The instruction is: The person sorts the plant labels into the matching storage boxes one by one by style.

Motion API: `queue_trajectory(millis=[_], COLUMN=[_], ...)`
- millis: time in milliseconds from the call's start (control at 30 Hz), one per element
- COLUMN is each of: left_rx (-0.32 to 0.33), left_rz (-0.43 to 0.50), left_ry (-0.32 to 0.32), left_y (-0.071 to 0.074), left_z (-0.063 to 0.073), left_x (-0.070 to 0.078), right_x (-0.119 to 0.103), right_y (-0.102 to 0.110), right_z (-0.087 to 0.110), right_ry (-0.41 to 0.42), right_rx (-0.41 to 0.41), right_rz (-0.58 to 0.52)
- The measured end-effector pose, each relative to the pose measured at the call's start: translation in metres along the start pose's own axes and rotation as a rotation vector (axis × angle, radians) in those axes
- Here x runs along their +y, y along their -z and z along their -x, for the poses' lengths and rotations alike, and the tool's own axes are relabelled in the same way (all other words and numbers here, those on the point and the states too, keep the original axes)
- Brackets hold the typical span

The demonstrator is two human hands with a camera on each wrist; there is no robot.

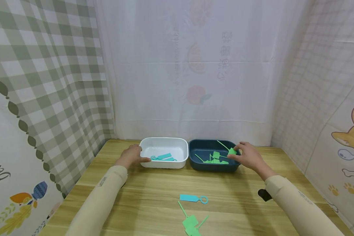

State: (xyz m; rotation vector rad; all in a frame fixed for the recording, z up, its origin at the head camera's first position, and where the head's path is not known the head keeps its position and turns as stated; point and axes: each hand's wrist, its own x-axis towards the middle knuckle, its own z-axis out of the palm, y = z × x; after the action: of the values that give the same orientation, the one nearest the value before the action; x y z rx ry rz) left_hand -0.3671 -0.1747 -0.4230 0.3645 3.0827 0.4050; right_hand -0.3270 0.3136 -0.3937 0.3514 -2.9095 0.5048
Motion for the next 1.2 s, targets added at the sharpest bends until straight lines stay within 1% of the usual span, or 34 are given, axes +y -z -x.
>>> queue_trajectory(millis=[267,400,500,700,800,933,1200], left_rx=[0.044,0.043,0.044,0.066,0.072,0.082,0.109], left_rz=[0.023,0.011,-0.001,-0.017,-0.026,-0.012,-0.01], left_ry=[-0.057,-0.076,-0.081,-0.086,-0.084,-0.078,-0.073], left_y=[-0.002,-0.002,-0.002,-0.001,0.0,0.0,-0.003], left_z=[0.003,0.004,0.005,0.006,0.008,0.009,0.009], left_x=[-0.01,-0.014,-0.015,-0.014,-0.014,-0.014,-0.016], right_x=[0.002,0.003,0.004,0.006,0.007,0.008,0.005], right_y=[0.0,-0.003,-0.006,-0.014,-0.019,-0.023,-0.025], right_z=[-0.003,-0.005,-0.006,-0.006,-0.007,-0.008,-0.007], right_ry=[-0.032,-0.043,-0.061,-0.104,-0.11,-0.118,-0.119], right_rx=[0.003,0.003,-0.001,0.0,0.006,0.01,0.013], right_rz=[0.007,0.003,0.001,-0.016,-0.011,-0.001,0.001])
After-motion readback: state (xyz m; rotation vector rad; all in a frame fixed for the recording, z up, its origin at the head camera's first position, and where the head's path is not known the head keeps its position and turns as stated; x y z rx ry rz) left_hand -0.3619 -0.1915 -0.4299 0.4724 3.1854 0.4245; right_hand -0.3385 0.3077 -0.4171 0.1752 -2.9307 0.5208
